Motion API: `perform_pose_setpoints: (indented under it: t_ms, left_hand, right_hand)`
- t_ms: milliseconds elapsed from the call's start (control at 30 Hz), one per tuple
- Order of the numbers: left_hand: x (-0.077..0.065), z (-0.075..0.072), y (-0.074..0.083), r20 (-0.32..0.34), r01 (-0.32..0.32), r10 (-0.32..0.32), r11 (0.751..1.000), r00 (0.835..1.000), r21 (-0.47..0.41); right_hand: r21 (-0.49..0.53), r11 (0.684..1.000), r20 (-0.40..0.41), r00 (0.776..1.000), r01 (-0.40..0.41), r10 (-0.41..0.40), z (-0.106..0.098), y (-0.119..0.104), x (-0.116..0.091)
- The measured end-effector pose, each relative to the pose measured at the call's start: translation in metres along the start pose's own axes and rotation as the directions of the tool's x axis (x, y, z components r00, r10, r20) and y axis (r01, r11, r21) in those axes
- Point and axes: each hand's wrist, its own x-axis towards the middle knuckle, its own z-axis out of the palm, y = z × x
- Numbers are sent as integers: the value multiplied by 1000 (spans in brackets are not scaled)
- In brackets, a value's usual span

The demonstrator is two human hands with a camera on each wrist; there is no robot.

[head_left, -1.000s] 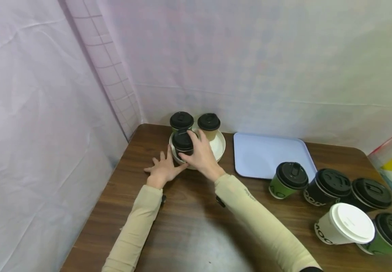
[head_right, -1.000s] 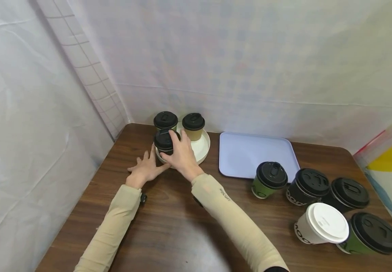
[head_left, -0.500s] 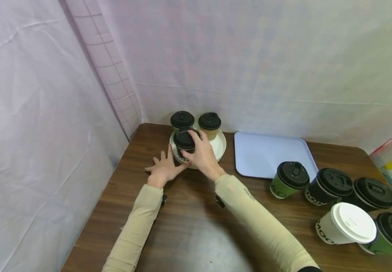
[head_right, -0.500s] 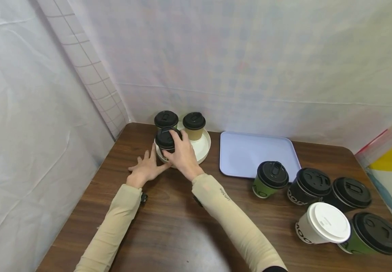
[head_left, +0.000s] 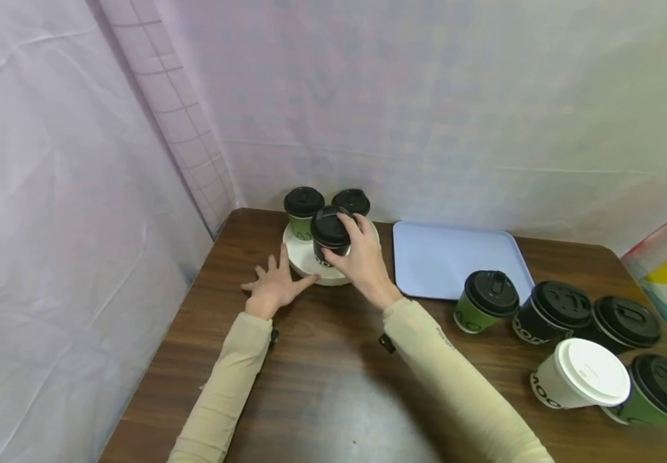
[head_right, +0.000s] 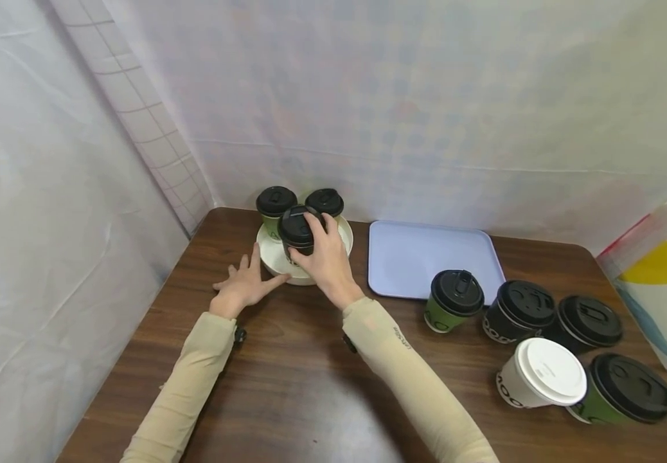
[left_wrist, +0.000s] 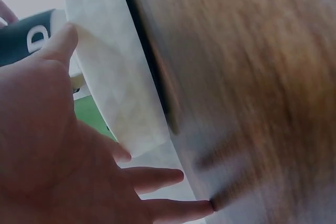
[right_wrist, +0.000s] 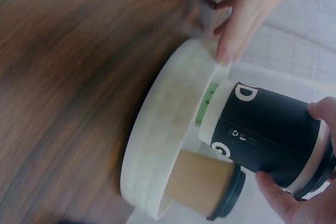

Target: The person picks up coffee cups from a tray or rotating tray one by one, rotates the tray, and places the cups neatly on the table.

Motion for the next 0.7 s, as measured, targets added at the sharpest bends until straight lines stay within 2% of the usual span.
perform_pose_setpoints:
  t_ms: [400, 700]
  left_hand:
    - [0, -3, 1, 11, -4, 4, 1000, 1000, 0]
    - [0, -3, 2, 20, -8, 8, 1000, 1000, -9]
  right_hand:
    - [-4, 1000, -113, 994, 1, -2, -24, 21, -13]
    - [16, 997, -100, 992, -73, 74, -46, 29, -35]
